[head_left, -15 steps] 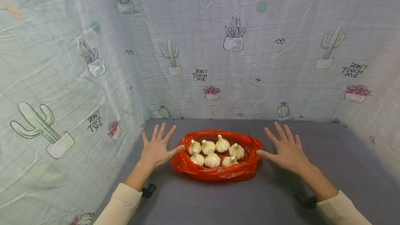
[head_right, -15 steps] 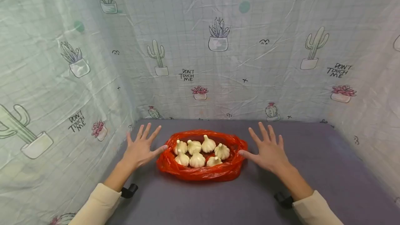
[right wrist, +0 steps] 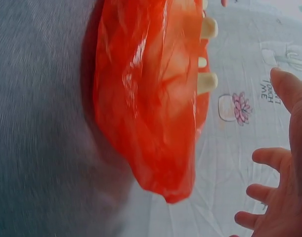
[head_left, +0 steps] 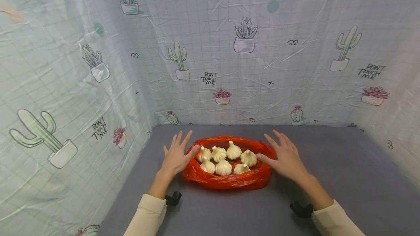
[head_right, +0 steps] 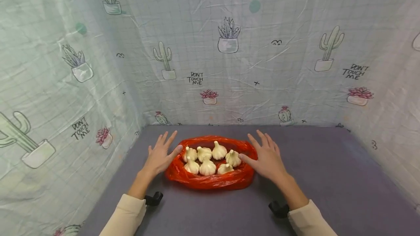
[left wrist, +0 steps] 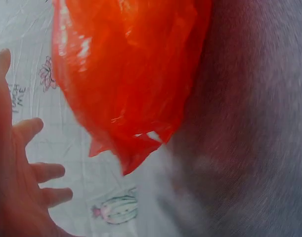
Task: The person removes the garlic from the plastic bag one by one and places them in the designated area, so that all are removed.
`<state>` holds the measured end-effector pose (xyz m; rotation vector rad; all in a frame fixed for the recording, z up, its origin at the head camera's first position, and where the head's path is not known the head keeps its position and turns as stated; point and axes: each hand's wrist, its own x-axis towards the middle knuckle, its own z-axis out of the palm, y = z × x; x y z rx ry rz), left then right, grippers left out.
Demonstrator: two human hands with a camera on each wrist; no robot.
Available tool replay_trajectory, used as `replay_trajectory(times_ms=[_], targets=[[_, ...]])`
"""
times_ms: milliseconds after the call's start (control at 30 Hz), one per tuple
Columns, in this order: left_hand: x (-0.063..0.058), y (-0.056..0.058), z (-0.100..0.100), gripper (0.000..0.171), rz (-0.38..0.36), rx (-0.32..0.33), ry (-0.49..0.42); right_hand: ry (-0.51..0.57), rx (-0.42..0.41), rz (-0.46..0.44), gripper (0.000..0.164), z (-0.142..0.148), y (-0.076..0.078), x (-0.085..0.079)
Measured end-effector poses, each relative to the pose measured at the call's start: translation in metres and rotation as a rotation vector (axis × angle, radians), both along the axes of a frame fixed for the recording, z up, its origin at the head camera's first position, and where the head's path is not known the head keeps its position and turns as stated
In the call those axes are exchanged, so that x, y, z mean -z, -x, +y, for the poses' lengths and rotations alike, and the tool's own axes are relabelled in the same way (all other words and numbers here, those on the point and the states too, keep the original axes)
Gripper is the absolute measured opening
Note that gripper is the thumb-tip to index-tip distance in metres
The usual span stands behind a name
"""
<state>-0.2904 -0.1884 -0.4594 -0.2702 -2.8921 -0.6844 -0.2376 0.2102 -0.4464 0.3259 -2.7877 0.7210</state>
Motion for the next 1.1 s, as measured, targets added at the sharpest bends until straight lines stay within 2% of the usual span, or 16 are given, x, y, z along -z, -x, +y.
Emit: replay_trajectory(times_ms=[233,467,667,833,967,1100], targets=[[0.012,0.006,0.0,0.067,0.077,-0.018,-0.155,0.124,-0.035,-0.009,0.078,-0.011,0.004,0.007],[0.026,0.013,-0.002,0.053,0.15,-0.034,-0.371,0.211,-0.061,0.001,0.071,-0.019,0.012,0.016],[0.04,0.021,-0.006,0.039,0.068,-0.076,-0.636,0.309,-0.137,0.028,0.064,-0.023,0.019,0.022],[0.044,0.027,-0.007,0.029,-0.024,-0.041,-0.841,0.349,-0.175,0.022,0.059,-0.025,0.024,0.023],[0.046,0.031,-0.008,0.029,-0.097,-0.018,-0.937,0.368,-0.203,0.003,0.057,-0.024,0.027,0.023],[0.047,0.033,-0.009,0.033,-0.147,0.01,-0.988,0.388,-0.215,-0.035,0.054,-0.022,0.029,0.024]])
